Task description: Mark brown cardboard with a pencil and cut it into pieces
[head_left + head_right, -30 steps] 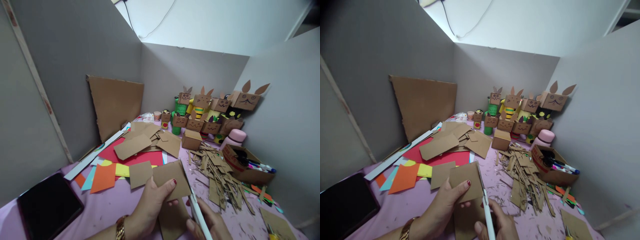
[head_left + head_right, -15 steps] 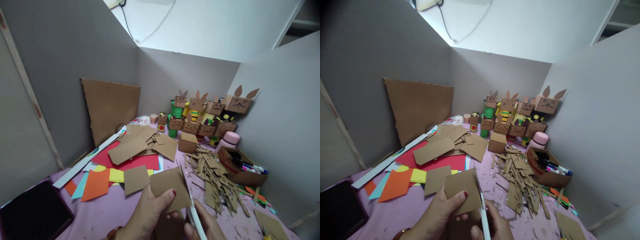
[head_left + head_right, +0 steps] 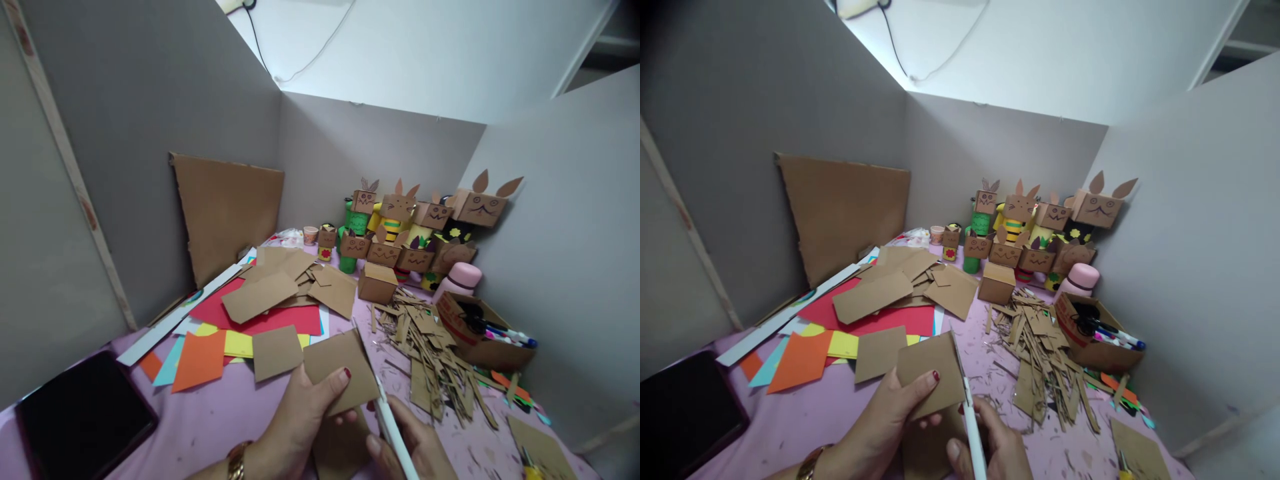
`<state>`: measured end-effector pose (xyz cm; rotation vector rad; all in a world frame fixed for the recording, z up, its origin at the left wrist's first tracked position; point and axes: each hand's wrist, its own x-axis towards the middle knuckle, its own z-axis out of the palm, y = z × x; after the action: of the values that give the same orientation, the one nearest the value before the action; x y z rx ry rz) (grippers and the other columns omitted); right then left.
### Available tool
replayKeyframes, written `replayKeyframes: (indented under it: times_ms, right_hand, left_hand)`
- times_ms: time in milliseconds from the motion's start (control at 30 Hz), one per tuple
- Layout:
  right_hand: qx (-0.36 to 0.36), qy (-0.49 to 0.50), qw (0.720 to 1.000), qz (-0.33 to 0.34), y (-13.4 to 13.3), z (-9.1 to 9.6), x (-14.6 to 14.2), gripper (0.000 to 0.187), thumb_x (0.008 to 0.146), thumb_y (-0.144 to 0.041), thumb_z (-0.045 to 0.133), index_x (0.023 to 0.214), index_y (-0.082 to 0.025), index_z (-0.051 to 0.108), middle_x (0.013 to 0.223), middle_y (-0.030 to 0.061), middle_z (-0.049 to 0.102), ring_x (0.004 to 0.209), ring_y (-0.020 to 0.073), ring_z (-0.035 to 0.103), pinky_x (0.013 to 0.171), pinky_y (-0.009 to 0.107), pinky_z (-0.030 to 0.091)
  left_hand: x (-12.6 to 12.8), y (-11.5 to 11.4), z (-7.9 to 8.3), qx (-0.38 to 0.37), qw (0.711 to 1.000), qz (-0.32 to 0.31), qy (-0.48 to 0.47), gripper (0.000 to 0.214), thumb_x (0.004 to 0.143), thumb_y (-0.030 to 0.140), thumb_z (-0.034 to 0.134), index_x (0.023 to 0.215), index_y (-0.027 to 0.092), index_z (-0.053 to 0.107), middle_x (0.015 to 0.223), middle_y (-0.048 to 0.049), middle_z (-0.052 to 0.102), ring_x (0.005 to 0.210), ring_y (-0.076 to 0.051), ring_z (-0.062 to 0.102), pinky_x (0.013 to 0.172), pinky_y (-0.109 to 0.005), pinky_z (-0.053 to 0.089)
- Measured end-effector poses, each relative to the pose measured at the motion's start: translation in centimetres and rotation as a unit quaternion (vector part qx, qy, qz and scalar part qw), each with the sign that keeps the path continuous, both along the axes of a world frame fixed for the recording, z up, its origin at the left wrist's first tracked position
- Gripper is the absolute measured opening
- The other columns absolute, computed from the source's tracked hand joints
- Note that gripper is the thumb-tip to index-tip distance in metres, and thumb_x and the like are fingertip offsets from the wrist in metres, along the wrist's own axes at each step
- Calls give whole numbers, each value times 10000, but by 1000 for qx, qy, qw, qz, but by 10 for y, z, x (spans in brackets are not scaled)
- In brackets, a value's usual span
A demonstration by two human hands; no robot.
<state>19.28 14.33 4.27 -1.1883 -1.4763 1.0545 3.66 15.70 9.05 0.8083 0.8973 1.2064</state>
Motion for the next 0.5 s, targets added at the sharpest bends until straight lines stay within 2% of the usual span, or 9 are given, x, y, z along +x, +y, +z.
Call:
replayKeyframes:
  times_ms: [167, 300, 367, 500]
  right_hand:
    - [18, -29, 999, 32, 5, -6, 3, 539, 696, -631, 609, 1000, -186, 621, 675, 35, 665, 557, 161, 562, 531, 248, 447]
    - [40, -91, 994, 52, 11, -10, 8, 554, 721, -630, 581, 1064, -198, 632, 583, -5, 596, 504, 140, 503, 492, 228, 437]
    - [52, -116, 990, 53, 13, -9, 12, 531, 729, -607, 577, 1062, -197, 633, 558, -17, 568, 499, 137, 487, 490, 222, 436]
    - [63, -172, 982, 37, 16, -7, 21, 462, 733, -512, 583, 1067, -196, 627, 526, -37, 523, 488, 134, 461, 479, 215, 422]
  left_hand:
    - [-2, 5, -2, -49, 996, 31, -65, 362, 715, 439, 722, 920, 173, 587, 744, -25, 684, 607, -139, 616, 555, -247, 489]
    - [-11, 17, -1, -54, 992, 71, -86, 302, 650, 400, 774, 773, 187, 599, 684, 21, 654, 626, -123, 601, 596, -232, 487]
    - [-17, 25, 0, -39, 996, 60, -60, 317, 603, 388, 805, 733, 192, 592, 656, 36, 643, 613, -117, 589, 589, -224, 473]
    - [-32, 40, 2, 18, 997, -24, 70, 335, 620, 429, 788, 737, 177, 600, 653, 22, 648, 592, -113, 570, 561, -215, 423]
